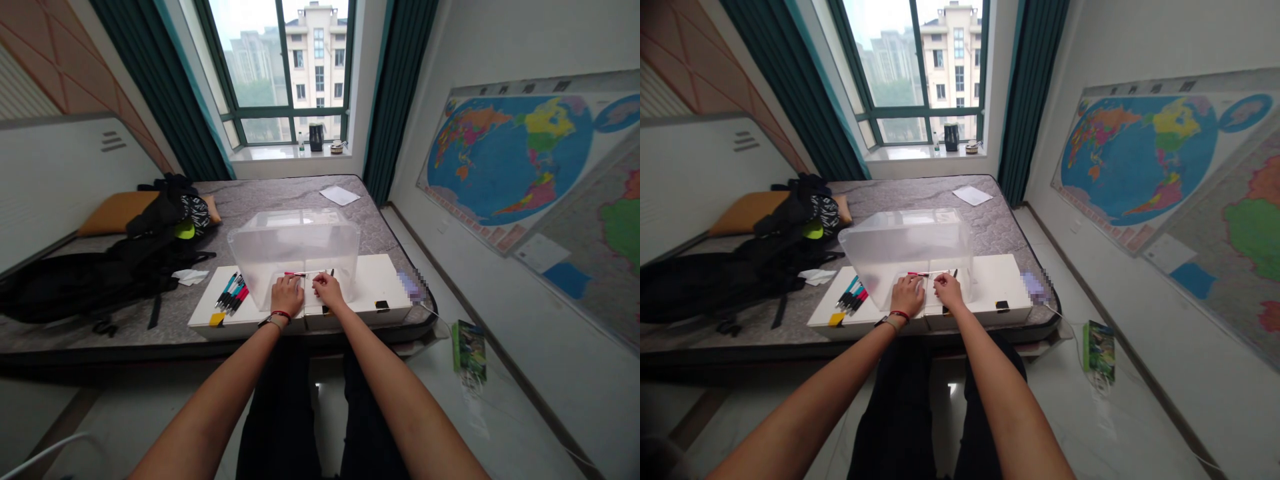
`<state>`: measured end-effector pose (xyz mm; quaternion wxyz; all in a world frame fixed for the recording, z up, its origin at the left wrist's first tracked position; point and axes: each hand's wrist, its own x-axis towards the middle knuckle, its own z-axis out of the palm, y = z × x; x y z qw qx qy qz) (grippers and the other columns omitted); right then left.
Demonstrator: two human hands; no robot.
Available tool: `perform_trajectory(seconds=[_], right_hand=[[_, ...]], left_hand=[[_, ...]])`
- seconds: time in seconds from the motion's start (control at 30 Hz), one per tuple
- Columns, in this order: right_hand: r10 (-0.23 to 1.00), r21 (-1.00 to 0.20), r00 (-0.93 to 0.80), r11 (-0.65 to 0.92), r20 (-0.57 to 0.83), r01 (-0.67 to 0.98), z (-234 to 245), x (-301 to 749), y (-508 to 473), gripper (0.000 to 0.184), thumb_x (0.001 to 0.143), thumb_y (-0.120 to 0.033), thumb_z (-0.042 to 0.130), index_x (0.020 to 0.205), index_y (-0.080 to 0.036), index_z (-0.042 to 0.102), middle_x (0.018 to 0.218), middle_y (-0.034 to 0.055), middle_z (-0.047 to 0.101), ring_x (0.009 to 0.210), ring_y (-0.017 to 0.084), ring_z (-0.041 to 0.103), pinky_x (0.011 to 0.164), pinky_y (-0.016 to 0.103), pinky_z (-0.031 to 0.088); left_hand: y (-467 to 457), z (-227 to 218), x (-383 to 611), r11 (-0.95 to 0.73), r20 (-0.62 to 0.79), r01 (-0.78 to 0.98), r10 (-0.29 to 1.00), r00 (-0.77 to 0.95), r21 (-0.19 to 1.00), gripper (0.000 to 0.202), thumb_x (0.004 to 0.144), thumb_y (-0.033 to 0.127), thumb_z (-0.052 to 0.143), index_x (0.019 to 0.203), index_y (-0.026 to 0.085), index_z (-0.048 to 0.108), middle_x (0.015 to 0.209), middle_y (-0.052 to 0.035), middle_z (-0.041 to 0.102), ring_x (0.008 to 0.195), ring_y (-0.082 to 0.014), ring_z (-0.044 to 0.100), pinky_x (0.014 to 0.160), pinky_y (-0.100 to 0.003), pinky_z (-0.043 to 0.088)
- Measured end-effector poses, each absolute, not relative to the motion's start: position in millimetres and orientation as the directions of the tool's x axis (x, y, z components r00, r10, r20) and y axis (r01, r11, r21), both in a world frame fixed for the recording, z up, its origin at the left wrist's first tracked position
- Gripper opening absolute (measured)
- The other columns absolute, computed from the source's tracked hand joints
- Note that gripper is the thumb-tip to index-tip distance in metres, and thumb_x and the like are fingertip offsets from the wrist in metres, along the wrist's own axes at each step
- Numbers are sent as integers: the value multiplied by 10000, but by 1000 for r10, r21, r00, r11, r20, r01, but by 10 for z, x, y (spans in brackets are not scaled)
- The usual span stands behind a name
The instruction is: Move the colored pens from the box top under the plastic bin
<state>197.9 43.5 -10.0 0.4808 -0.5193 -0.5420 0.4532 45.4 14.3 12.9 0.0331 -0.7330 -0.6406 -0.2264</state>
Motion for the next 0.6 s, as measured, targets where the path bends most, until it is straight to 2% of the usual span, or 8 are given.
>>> perform_trajectory(seconds=[0.2, 0.27, 0.33, 0.4, 0.43, 0.47, 0.53, 0.6], right_hand=[[1000, -994, -12, 29, 28, 107, -124, 1983, 453, 69, 728, -232, 571, 775, -184, 588, 643, -9, 643, 490, 108, 578, 490, 211, 481], [1000, -993, -16, 26, 24, 115, -141, 1981, 469, 70, 724, -232, 567, 772, -185, 586, 627, -13, 636, 485, 109, 575, 480, 207, 472], [1000, -991, -20, 21, 19, 129, -155, 1978, 486, 71, 720, -230, 566, 771, -186, 587, 619, -15, 633, 480, 110, 575, 476, 205, 467], [1000, -990, -26, 13, 9, 141, -157, 1976, 500, 72, 714, -226, 567, 768, -185, 592, 621, -14, 634, 478, 110, 576, 478, 207, 470], [1000, -990, -29, 9, 5, 140, -152, 1975, 504, 72, 710, -223, 567, 765, -184, 593, 622, -13, 634, 478, 111, 576, 479, 209, 471], [999, -991, -32, 6, 1, 135, -144, 1975, 506, 71, 708, -219, 564, 762, -183, 593, 621, -12, 633, 478, 112, 576, 478, 210, 471], [999, -994, -38, 2, -2, 109, -122, 1977, 503, 75, 704, -214, 557, 762, -180, 591, 617, -10, 630, 478, 114, 574, 471, 210, 468], [999, -997, -39, -9, -12, 82, -101, 1981, 495, 83, 703, -218, 556, 767, -176, 588, 614, -8, 627, 476, 115, 569, 463, 210, 465]], left_hand=[[158, 136, 431, -189, 367, 910, 929, 44, 370, 294, 844, 260, 507, 1094, 212, 654, 1141, -111, 627, 1090, -274, 514, 902, -397, 397], [190, 184, 415, -194, 352, 846, 936, 9, 496, 256, 833, 270, 517, 1031, 218, 671, 1077, -99, 656, 1044, -255, 548, 906, -387, 406], [237, 286, 413, -177, 309, 698, 949, -67, 694, 213, 829, 306, 519, 935, 214, 680, 971, -83, 680, 948, -230, 587, 878, -372, 428], [282, 445, 440, -92, 177, 390, 966, -188, 916, 220, 831, 354, 505, 842, 202, 664, 851, -66, 678, 820, -203, 610, 803, -353, 457], [297, 542, 464, -26, 66, 165, 968, -241, 986, 234, 832, 369, 491, 806, 195, 645, 802, -58, 665, 755, -189, 610, 752, -342, 467], [304, 645, 495, 42, -66, -94, 961, -269, 995, 247, 838, 372, 461, 785, 191, 622, 767, -50, 648, 698, -176, 603, 703, -332, 469], [288, 854, 566, 94, -266, -552, 934, -240, 828, 266, 851, 336, 373, 735, 190, 561, 694, -32, 587, 617, -152, 572, 641, -317, 463], [232, 1047, 636, 77, -314, -785, 937, -155, 615, 280, 858, 289, 301, 711, 191, 518, 661, -24, 532, 577, -138, 532, 601, -305, 450]])
